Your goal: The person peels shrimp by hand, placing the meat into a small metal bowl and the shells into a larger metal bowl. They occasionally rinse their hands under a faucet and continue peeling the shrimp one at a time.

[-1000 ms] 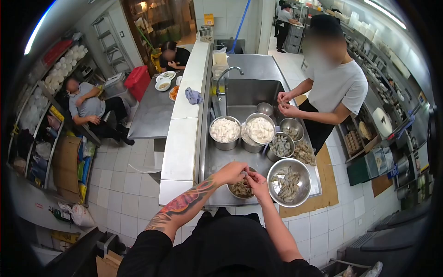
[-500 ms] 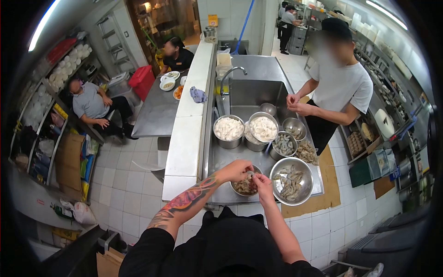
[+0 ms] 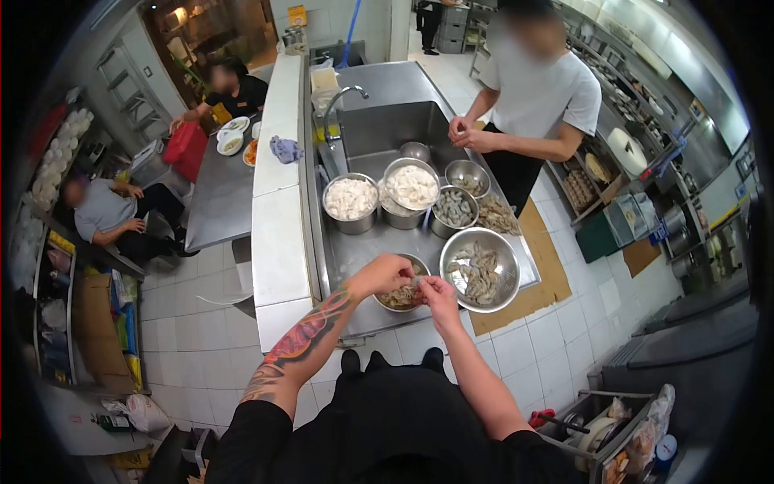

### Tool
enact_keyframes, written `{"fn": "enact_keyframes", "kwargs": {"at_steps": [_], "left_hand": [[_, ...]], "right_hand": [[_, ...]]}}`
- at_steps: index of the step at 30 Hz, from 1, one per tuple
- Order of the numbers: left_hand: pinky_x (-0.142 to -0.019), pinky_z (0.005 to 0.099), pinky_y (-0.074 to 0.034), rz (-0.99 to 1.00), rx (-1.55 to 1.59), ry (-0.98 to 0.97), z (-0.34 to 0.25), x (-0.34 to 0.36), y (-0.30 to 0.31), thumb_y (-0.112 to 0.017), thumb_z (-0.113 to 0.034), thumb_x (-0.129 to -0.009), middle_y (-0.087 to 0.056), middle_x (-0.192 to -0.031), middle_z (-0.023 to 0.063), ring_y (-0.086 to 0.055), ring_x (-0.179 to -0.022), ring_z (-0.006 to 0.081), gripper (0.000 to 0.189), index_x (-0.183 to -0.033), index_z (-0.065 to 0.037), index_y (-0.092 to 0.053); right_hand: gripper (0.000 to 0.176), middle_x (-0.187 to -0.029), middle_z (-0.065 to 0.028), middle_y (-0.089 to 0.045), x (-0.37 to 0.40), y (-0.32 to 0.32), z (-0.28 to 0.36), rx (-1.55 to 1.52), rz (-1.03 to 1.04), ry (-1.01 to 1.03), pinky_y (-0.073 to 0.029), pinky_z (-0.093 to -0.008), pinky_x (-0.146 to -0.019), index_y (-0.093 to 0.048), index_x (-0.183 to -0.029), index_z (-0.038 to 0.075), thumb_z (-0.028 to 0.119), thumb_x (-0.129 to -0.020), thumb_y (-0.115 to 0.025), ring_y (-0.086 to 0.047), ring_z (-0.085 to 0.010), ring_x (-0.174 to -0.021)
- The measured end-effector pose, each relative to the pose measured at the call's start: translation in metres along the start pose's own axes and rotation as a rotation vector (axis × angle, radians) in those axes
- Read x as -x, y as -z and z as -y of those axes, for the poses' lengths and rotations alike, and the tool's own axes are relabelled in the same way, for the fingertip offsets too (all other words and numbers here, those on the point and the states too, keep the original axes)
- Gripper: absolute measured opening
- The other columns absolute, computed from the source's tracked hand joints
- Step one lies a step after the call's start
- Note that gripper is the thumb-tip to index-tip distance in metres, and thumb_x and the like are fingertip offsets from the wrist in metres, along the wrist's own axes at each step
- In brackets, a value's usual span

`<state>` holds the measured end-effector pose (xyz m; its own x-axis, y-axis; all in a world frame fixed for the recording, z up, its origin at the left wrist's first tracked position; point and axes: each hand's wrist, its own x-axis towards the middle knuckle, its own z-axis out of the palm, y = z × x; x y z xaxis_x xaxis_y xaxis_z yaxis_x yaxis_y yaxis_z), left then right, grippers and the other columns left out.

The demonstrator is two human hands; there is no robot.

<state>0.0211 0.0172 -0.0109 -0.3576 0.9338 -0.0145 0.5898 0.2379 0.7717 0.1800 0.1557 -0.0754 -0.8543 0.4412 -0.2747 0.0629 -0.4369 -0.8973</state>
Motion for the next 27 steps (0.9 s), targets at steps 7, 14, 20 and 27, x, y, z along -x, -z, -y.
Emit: {"fn": "enact_keyframes", "kwargs": {"at_steps": [7,14,20,27], "left_hand": [[-0.075,0.0391,-0.056,0.02,-0.116,0.005,0.005,0.003,0.001,-0.073,-0.02,-0.085,-0.074,-0.091,0.0163,-0.072,-0.083,0.0311,0.024,-0.102,-0.003,-0.073],[-0.073,0.043,-0.054,-0.032,-0.23,0.01,0.015,0.007,0.006,-0.071,-0.025,-0.088,-0.074,-0.09,0.0178,-0.071,-0.082,0.0341,0.028,-0.104,-0.002,-0.072],[-0.074,0.0424,-0.055,-0.029,-0.221,0.028,0.019,0.009,0.007,-0.071,-0.025,-0.089,-0.074,-0.092,0.0184,-0.071,-0.083,0.0357,0.028,-0.105,-0.002,-0.073],[-0.077,0.0433,-0.055,-0.007,-0.219,0.068,0.01,0.008,0.012,-0.07,-0.026,-0.088,-0.074,-0.093,0.0181,-0.071,-0.085,0.0358,0.028,-0.104,-0.003,-0.074]], "right_hand": [[0.016,-0.084,-0.0016,-0.068,0.0,0.014,0.105,0.177,-0.16,0.326,-0.049,-0.0223,-0.066,-0.068,-0.102,0.001,0.016,-0.1,-0.065,-0.061,-0.0071,-0.071],[0.016,-0.091,-0.0038,-0.069,-0.012,-0.017,0.255,0.291,-0.236,0.936,-0.051,-0.0243,-0.069,-0.069,-0.107,-0.003,0.011,-0.098,-0.066,-0.062,-0.0086,-0.078],[0.021,-0.091,-0.0127,-0.073,-0.089,0.051,0.183,0.782,-0.386,0.839,-0.054,-0.0322,-0.069,-0.074,-0.106,0.003,0.017,-0.091,-0.071,-0.07,-0.0201,-0.077],[0.018,-0.094,-0.0132,-0.075,-0.078,0.116,0.044,1.351,-0.303,0.209,-0.056,-0.0465,-0.08,-0.075,-0.095,0.009,0.024,-0.088,-0.068,-0.07,-0.0369,-0.086]]}}
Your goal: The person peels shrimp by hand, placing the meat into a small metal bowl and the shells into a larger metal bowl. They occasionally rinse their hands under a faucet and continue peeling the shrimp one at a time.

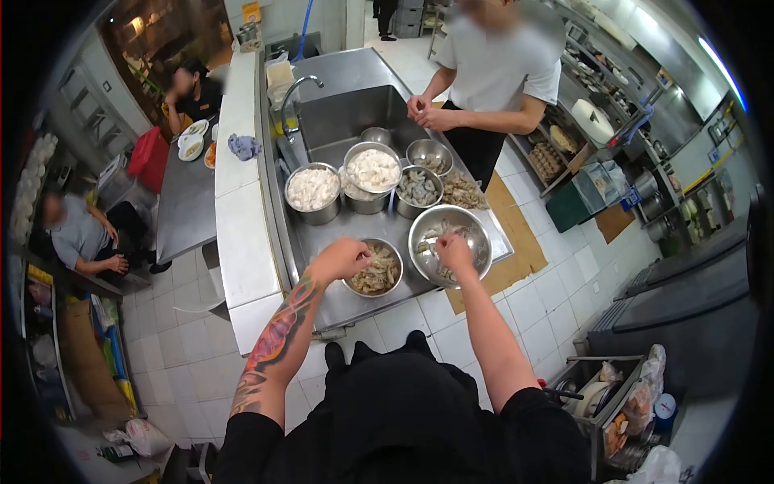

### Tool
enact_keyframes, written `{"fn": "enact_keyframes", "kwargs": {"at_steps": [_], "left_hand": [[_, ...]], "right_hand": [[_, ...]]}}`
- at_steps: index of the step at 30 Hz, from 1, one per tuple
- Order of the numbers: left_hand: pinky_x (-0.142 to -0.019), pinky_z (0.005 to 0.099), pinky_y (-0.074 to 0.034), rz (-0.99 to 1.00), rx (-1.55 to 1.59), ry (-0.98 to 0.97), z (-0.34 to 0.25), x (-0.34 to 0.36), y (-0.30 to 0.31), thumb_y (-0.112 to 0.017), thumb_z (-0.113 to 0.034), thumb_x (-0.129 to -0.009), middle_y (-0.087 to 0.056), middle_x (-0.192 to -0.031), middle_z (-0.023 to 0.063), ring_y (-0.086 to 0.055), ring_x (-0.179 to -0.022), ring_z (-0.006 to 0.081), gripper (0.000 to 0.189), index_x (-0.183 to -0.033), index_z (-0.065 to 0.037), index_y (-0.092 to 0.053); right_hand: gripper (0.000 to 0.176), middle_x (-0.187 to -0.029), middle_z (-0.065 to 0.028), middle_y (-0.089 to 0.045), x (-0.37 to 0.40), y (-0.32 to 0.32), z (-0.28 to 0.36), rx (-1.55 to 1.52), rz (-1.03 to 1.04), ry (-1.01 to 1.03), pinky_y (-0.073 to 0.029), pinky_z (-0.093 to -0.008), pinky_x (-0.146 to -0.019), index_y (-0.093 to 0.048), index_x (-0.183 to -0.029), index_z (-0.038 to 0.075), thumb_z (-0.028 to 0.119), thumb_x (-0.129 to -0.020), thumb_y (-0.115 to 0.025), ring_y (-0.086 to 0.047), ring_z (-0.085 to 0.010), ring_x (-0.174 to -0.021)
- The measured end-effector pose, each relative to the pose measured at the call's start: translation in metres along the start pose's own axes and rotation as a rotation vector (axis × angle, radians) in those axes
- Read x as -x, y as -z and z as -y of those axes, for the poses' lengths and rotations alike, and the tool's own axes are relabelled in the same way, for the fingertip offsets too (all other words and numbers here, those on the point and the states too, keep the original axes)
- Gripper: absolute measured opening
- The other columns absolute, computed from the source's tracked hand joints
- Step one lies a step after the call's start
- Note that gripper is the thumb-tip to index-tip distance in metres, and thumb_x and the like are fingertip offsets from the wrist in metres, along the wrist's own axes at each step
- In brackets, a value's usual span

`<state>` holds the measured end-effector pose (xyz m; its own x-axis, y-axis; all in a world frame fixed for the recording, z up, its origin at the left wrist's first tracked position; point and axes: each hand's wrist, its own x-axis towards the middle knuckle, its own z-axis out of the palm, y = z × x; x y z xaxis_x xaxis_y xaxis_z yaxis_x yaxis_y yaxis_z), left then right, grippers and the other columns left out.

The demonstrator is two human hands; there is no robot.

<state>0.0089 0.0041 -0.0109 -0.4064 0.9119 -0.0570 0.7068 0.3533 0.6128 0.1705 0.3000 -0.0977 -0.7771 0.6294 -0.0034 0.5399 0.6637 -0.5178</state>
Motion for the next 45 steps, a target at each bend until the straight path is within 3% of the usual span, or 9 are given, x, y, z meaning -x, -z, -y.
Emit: {"fn": "enact_keyframes", "kwargs": {"at_steps": [7,14,20,25,28,31,37,41,45], "left_hand": [[-0.078,0.0432,-0.055,0.06,-0.022,0.013,-0.007,-0.005,-0.003,-0.069,-0.027,-0.089,-0.074,-0.092,0.0175,-0.071,-0.085,0.0349,0.027,-0.104,-0.005,-0.073],[-0.081,0.0448,-0.055,0.053,0.013,0.04,0.001,-0.003,-0.002,-0.068,-0.027,-0.088,-0.074,-0.096,0.0177,-0.07,-0.09,0.0367,0.028,-0.106,-0.006,-0.074],[-0.079,0.0447,-0.055,-0.006,0.005,-0.01,0.01,-0.004,-0.005,-0.068,-0.026,-0.087,-0.074,-0.095,0.0184,-0.07,-0.087,0.0371,0.029,-0.105,-0.004,-0.074],[-0.078,0.0444,-0.055,0.011,-0.012,-0.048,0.002,-0.005,-0.002,-0.068,-0.027,-0.088,-0.073,-0.094,0.0191,-0.07,-0.087,0.037,0.03,-0.104,-0.002,-0.073],[-0.078,0.0443,-0.055,0.043,-0.013,-0.002,-0.004,-0.002,-0.001,-0.068,-0.027,-0.088,-0.074,-0.094,0.0187,-0.071,-0.087,0.0361,0.03,-0.106,-0.003,-0.073],[-0.078,0.044,-0.055,0.058,-0.021,-0.023,-0.001,-0.004,-0.003,-0.068,-0.027,-0.089,-0.074,-0.094,0.018,-0.071,-0.087,0.0352,0.03,-0.107,-0.004,-0.073],[-0.078,0.043,-0.054,0.09,-0.012,-0.014,-0.004,-0.005,-0.006,-0.068,-0.029,-0.091,-0.074,-0.095,0.017,-0.071,-0.086,0.0344,0.031,-0.108,-0.005,-0.073],[-0.077,0.0431,-0.054,0.093,-0.019,-0.01,-0.01,0.0,0.0,-0.068,-0.03,-0.09,-0.074,-0.094,0.0173,-0.071,-0.086,0.0344,0.031,-0.108,-0.005,-0.073],[-0.077,0.044,-0.054,0.04,-0.044,-0.038,-0.007,0.0,0.0,-0.067,-0.029,-0.09,-0.074,-0.092,0.0187,-0.07,-0.085,0.0351,0.032,-0.107,-0.003,-0.073]], "right_hand": [[0.031,-0.131,-0.0143,-0.06,-0.023,-0.034,-0.016,0.113,-0.051,0.188,-0.05,-0.0477,-0.1,-0.07,-0.115,0.008,0.016,-0.086,-0.066,-0.057,-0.0368,-0.122],[0.028,-0.13,-0.0159,-0.061,-0.03,-0.038,0.001,0.377,0.106,0.15,-0.052,-0.0475,-0.1,-0.069,-0.113,0.005,0.013,-0.086,-0.063,-0.055,-0.0375,-0.125],[0.029,-0.12,-0.0149,-0.066,-0.03,-0.057,-0.01,0.487,0.144,0.265,-0.054,-0.0478,-0.095,-0.071,-0.108,0.007,0.011,-0.08,-0.07,-0.061,-0.0369,-0.119],[0.025,-0.1,-0.0185,-0.073,-0.032,-0.041,-0.008,0.059,-0.068,0.079,-0.057,-0.0451,-0.085,-0.075,-0.102,0.006,0.015,-0.079,-0.072,-0.071,-0.0338,-0.094],[0.023,-0.095,-0.019,-0.074,-0.025,-0.021,-0.002,-0.068,-0.121,-0.026,-0.056,-0.0433,-0.081,-0.076,-0.1,0.005,0.015,-0.08,-0.074,-0.072,-0.0324,-0.095],[0.02,-0.09,-0.018,-0.073,-0.028,0.014,0.006,-0.239,-0.038,0.099,-0.055,-0.04,-0.075,-0.076,-0.097,0.005,0.013,-0.079,-0.076,-0.073,-0.0295,-0.089],[0.078,-0.076,-0.0023,-0.063,-0.101,0.099,0.038,-0.775,-0.265,0.118,-0.047,-0.0261,-0.062,-0.041,-0.156,0.011,0.006,-0.085,-0.073,-0.056,-0.0069,-0.071],[0.062,-0.083,0.0043,-0.06,-0.104,0.153,0.089,-0.832,0.015,0.364,-0.042,-0.0218,-0.06,-0.052,-0.148,0.008,0.001,-0.089,-0.072,-0.052,-0.0035,-0.071],[0.042,-0.079,-0.0013,-0.066,-0.1,0.084,0.064,-0.506,0.027,0.403,-0.048,-0.0272,-0.066,-0.068,-0.127,0.007,0.01,-0.086,-0.076,-0.058,-0.0092,-0.071]]}}
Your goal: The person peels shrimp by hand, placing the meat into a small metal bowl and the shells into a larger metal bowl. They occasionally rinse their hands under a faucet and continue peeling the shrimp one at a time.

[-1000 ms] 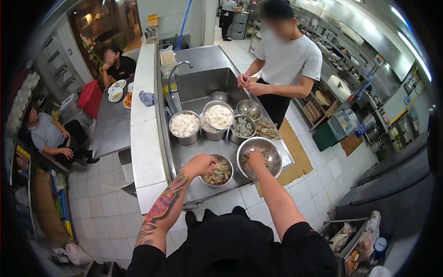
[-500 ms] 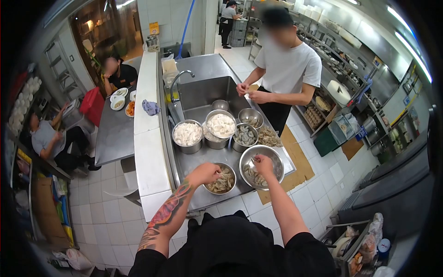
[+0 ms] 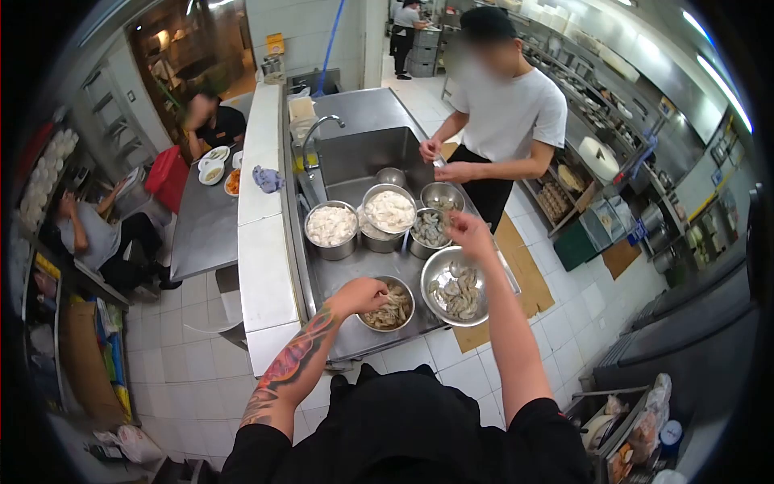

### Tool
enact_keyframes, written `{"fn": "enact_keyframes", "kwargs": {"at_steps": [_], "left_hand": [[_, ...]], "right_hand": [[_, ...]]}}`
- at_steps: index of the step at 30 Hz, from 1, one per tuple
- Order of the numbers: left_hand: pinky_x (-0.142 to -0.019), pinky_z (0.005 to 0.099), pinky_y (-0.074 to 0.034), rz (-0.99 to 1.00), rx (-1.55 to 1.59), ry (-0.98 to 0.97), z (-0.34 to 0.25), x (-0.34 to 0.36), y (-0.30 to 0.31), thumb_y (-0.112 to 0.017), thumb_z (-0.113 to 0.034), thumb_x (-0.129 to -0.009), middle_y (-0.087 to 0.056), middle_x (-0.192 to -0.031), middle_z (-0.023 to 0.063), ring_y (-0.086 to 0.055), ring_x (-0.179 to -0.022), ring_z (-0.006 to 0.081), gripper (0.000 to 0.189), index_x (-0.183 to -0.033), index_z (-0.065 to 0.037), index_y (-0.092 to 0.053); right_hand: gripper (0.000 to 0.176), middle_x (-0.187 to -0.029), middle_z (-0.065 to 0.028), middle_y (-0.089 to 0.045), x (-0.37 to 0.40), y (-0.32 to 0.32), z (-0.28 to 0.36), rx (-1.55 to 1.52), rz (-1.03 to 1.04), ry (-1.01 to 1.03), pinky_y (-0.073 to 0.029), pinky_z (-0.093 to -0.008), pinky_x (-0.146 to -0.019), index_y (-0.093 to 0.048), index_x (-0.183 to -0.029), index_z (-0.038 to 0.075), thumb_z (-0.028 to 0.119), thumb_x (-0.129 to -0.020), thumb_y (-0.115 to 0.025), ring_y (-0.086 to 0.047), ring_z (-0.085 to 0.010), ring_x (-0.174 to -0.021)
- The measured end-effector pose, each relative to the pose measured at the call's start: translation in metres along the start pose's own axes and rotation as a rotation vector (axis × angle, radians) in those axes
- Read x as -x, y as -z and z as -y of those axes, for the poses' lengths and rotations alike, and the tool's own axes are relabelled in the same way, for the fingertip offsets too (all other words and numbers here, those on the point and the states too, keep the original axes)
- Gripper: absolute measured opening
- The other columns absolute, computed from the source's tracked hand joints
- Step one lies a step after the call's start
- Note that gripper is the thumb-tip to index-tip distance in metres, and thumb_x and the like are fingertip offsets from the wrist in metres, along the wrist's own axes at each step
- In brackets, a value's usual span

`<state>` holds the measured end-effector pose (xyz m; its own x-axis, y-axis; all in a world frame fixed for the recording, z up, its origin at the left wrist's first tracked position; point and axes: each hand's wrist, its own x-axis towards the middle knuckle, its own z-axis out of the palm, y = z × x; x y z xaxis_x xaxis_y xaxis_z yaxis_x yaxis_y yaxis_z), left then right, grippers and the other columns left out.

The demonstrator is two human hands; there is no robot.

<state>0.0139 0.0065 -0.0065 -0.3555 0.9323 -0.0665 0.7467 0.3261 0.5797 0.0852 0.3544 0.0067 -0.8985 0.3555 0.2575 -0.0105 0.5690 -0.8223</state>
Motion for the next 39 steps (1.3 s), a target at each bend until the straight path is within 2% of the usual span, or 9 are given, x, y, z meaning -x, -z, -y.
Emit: {"fn": "enact_keyframes", "kwargs": {"at_steps": [3,7,13,17,23,29,33,36,39], "left_hand": [[-0.077,0.0446,-0.054,-0.034,0.055,0.027,0.008,-0.001,-0.003,-0.068,-0.027,-0.086,-0.073,-0.09,0.0172,-0.069,-0.084,0.0366,0.03,-0.105,-0.005,-0.072],[-0.078,0.0432,-0.055,-0.164,0.086,-0.046,0.01,-0.001,-0.009,-0.07,-0.023,-0.085,-0.073,-0.092,0.0168,-0.07,-0.086,0.0347,0.032,-0.109,-0.003,-0.071],[-0.087,0.0406,-0.053,-0.193,0.235,-0.15,-0.005,-0.012,-0.005,-0.077,-0.009,-0.079,-0.066,-0.105,0.0154,-0.067,-0.098,0.031,0.039,-0.116,-0.003,-0.066],[-0.085,0.0409,-0.053,-0.251,0.202,-0.167,-0.007,-0.011,-0.007,-0.077,-0.009,-0.077,-0.063,-0.104,0.0149,-0.065,-0.098,0.0328,0.037,-0.112,-0.004,-0.064],[-0.083,0.0441,-0.052,-0.294,0.179,-0.189,0.0,-0.012,-0.012,-0.072,-0.011,-0.076,-0.063,-0.1,0.0157,-0.063,-0.097,0.0364,0.033,-0.108,-0.005,-0.065],[-0.083,0.046,-0.052,-0.306,0.107,-0.097,-0.005,-0.009,-0.003,-0.07,-0.016,-0.084,-0.07,-0.097,0.0165,-0.065,-0.096,0.0374,0.023,-0.104,-0.006,-0.071],[-0.081,0.047,-0.051,-0.322,0.097,-0.101,-0.001,-0.004,-0.003,-0.069,-0.02,-0.085,-0.07,-0.094,0.0159,-0.066,-0.095,0.0372,0.022,-0.104,-0.007,-0.071],[-0.081,0.048,-0.051,-0.343,0.089,-0.09,-0.002,-0.007,-0.006,-0.068,-0.018,-0.086,-0.07,-0.093,0.0164,-0.066,-0.093,0.0377,0.018,-0.1,-0.008,-0.072],[-0.079,0.0459,-0.052,-0.356,0.091,-0.12,-0.002,-0.011,-0.005,-0.069,-0.016,-0.085,-0.07,-0.092,0.0166,-0.067,-0.089,0.0367,0.015,-0.096,-0.006,-0.073]], "right_hand": [[0.034,-0.078,-0.0054,-0.069,0.057,-0.052,-0.019,0.202,0.006,-0.152,-0.052,-0.0295,-0.067,-0.072,-0.115,0.003,0.015,-0.084,-0.079,-0.062,-0.0132,-0.07],[0.039,-0.084,-0.006,-0.071,0.12,-0.129,-0.039,-0.218,0.01,-0.296,-0.053,-0.0294,-0.064,-0.067,-0.122,0.0,0.016,-0.088,-0.077,-0.065,-0.0128,-0.072],[0.046,-0.097,-0.0095,-0.071,0.13,-0.148,0.035,-0.81,0.113,-0.557,-0.052,-0.0266,-0.06,-0.051,-0.136,-0.002,0.013,-0.096,-0.068,-0.066,-0.0137,-0.079],[0.046,-0.108,-0.0153,-0.066,0.127,-0.147,0.044,-1.082,0.025,-0.618,-0.06,-0.0351,-0.07,-0.041,-0.139,-0.002,0.008,-0.099,-0.061,-0.069,-0.022,-0.085],[0.033,-0.103,-0.0131,-0.065,0.132,-0.14,0.054,-1.121,0.017,-0.702,-0.061,-0.041,-0.083,-0.045,-0.129,0.001,0.008,-0.101,-0.058,-0.07,-0.025,-0.087],[0.026,-0.096,-0.015,-0.069,0.13,-0.14,0.063,-1.061,0.074,-0.692,-0.062,-0.0363,-0.072,-0.045,-0.123,0.002,0.013,-0.103,-0.057,-0.072,-0.0243,-0.082],[0.03,-0.092,-0.0106,-0.071,0.136,-0.153,0.048,-0.79,0.158,-0.624,-0.059,-0.0321,-0.074,-0.051,-0.127,0.002,0.014,-0.101,-0.06,-0.071,-0.0189,-0.082],[0.032,-0.101,-0.0064,-0.072,0.14,-0.165,0.037,-0.373,0.038,-0.194,-0.052,-0.0259,-0.08,-0.065,-0.125,-0.001,0.018,-0.099,-0.066,-0.066,-0.0105,-0.093],[0.032,-0.103,-0.0063,-0.072,0.139,-0.154,0.063,-0.472,0.126,-0.248,-0.052,-0.0264,-0.081,-0.065,-0.125,0.0,0.018,-0.099,-0.066,-0.065,-0.0108,-0.095]]}}
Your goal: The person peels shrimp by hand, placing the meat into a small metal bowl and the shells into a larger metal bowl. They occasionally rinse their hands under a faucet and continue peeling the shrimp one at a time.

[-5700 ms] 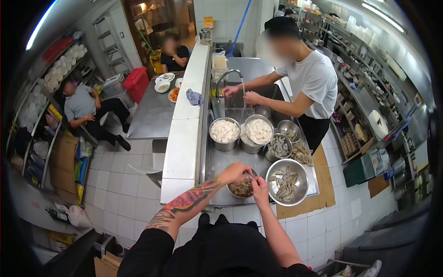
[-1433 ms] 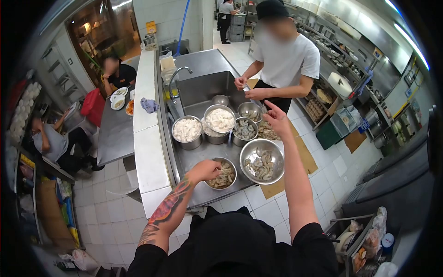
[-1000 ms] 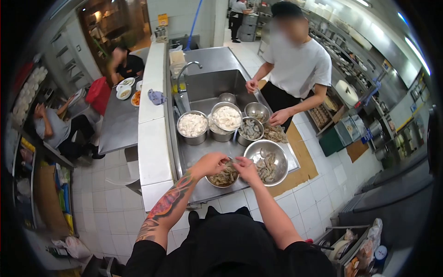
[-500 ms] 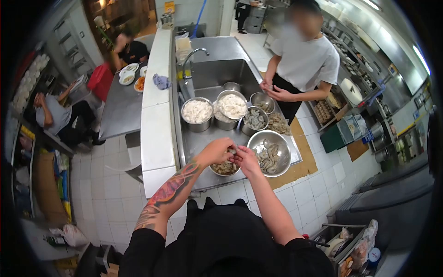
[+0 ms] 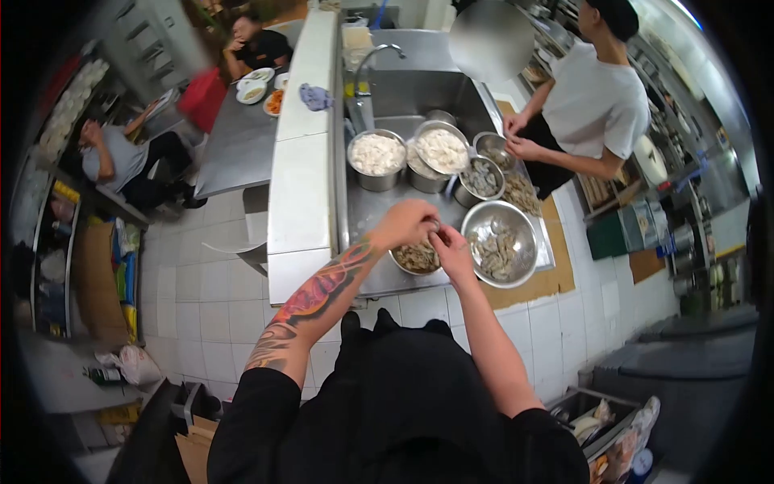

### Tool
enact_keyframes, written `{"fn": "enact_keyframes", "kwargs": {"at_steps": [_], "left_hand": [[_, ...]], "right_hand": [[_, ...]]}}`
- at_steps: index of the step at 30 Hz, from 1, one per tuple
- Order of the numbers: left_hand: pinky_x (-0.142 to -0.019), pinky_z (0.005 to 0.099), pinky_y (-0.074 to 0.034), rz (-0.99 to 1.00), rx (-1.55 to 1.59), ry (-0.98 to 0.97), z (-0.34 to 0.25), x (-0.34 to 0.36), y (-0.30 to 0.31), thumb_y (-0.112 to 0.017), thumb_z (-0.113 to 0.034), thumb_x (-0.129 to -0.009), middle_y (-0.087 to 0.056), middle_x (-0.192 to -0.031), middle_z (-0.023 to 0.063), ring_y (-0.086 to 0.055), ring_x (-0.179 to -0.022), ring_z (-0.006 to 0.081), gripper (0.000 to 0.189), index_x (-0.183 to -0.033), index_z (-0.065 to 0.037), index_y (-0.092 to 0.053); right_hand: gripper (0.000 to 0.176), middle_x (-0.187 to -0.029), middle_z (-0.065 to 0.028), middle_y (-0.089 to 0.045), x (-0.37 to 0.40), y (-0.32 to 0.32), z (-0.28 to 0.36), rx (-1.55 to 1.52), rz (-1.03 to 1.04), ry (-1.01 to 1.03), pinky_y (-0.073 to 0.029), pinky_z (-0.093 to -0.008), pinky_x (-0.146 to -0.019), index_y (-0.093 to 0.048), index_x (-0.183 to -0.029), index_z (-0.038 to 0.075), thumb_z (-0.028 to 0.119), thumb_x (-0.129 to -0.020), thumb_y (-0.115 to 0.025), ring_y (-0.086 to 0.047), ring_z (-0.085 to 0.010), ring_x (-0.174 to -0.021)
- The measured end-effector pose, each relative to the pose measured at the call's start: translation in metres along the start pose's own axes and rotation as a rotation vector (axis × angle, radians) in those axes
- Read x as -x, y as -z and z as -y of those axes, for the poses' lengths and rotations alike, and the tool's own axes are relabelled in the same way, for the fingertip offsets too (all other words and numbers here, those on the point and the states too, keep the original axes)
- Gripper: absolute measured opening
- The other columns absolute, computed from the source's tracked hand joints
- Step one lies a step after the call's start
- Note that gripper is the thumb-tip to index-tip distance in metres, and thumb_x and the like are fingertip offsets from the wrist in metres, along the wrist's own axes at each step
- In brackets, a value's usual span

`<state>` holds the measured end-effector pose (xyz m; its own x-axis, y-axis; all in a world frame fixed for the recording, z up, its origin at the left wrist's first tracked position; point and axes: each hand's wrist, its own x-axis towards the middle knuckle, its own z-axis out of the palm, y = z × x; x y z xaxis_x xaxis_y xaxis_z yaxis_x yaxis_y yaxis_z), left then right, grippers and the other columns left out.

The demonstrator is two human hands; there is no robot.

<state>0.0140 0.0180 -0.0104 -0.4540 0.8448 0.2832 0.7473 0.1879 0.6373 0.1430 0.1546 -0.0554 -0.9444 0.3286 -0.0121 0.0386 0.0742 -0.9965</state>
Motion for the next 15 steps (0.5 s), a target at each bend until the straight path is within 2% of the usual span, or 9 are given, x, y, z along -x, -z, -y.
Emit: {"fn": "enact_keyframes", "kwargs": {"at_steps": [1,3,5,7,9,11,15], "left_hand": [[-0.077,0.044,-0.053,-0.002,0.038,0.042,-0.003,-0.002,0.004,-0.071,-0.015,-0.085,-0.07,-0.092,0.0164,-0.067,-0.087,0.0349,0.015,-0.095,-0.006,-0.074],[-0.075,0.042,-0.054,0.019,0.083,0.066,-0.009,-0.005,0.008,-0.072,-0.014,-0.084,-0.071,-0.092,0.0163,-0.068,-0.084,0.033,0.015,-0.095,-0.005,-0.074],[-0.073,0.0398,-0.054,-0.045,0.177,0.114,-0.01,-0.005,0.01,-0.074,-0.018,-0.082,-0.072,-0.088,0.0167,-0.07,-0.08,0.0324,0.02,-0.097,-0.005,-0.075],[-0.073,0.0387,-0.054,-0.018,0.192,0.143,-0.01,-0.005,0.012,-0.074,-0.017,-0.082,-0.072,-0.088,0.0164,-0.07,-0.079,0.0309,0.021,-0.1,-0.005,-0.074],[-0.072,0.0376,-0.054,0.0,0.2,0.18,-0.009,-0.005,0.015,-0.075,-0.015,-0.083,-0.072,-0.088,0.0161,-0.07,-0.078,0.0294,0.022,-0.102,-0.005,-0.074],[-0.071,0.0351,-0.053,0.087,0.204,0.289,-0.008,-0.005,0.016,-0.075,-0.013,-0.086,-0.071,-0.087,0.0137,-0.067,-0.075,0.0222,0.023,-0.107,-0.004,-0.074],[-0.07,0.0353,-0.052,0.053,0.162,0.178,-0.011,-0.003,0.015,-0.073,-0.011,-0.086,-0.071,-0.088,0.0143,-0.066,-0.075,0.0226,0.024,-0.108,-0.004,-0.073]], "right_hand": [[0.031,-0.104,-0.0062,-0.072,-0.001,-0.002,-0.003,-0.145,0.008,-0.04,-0.052,-0.026,-0.081,-0.065,-0.125,-0.001,0.017,-0.1,-0.065,-0.066,-0.0105,-0.093],[0.028,-0.104,-0.0051,-0.072,-0.003,-0.003,-0.007,-0.178,-0.029,-0.047,-0.052,-0.0255,-0.082,-0.066,-0.123,0.0,0.017,-0.1,-0.065,-0.066,-0.0097,-0.093],[0.026,-0.103,-0.0039,-0.072,-0.002,-0.003,-0.006,-0.212,-0.051,-0.046,-0.051,-0.025,-0.082,-0.067,-0.121,0.0,0.016,-0.101,-0.065,-0.066,-0.0089,-0.093],[0.028,-0.095,-0.004,-0.073,-0.002,-0.004,0.0,-0.219,-0.076,-0.027,-0.051,-0.0245,-0.076,-0.069,-0.117,-0.003,0.019,-0.1,-0.066,-0.066,-0.0085,-0.084],[0.027,-0.092,-0.0034,-0.073,-0.003,-0.005,-0.002,-0.222,-0.087,-0.032,-0.051,-0.0244,-0.074,-0.07,-0.114,-0.003,0.019,-0.1,-0.066,-0.065,-0.008,-0.081],[0.027,-0.089,-0.0027,-0.073,-0.005,-0.005,-0.003,-0.223,-0.092,-0.039,-0.051,-0.0243,-0.071,-0.072,-0.111,-0.003,0.02,-0.099,-0.067,-0.065,-0.0076,-0.079],[0.025,-0.083,-0.0012,-0.072,-0.008,-0.005,0.0,-0.178,-0.116,-0.036,-0.049,-0.0241,-0.067,-0.074,-0.103,-0.003,0.02,-0.097,-0.066,-0.062,-0.006,-0.075]]}}
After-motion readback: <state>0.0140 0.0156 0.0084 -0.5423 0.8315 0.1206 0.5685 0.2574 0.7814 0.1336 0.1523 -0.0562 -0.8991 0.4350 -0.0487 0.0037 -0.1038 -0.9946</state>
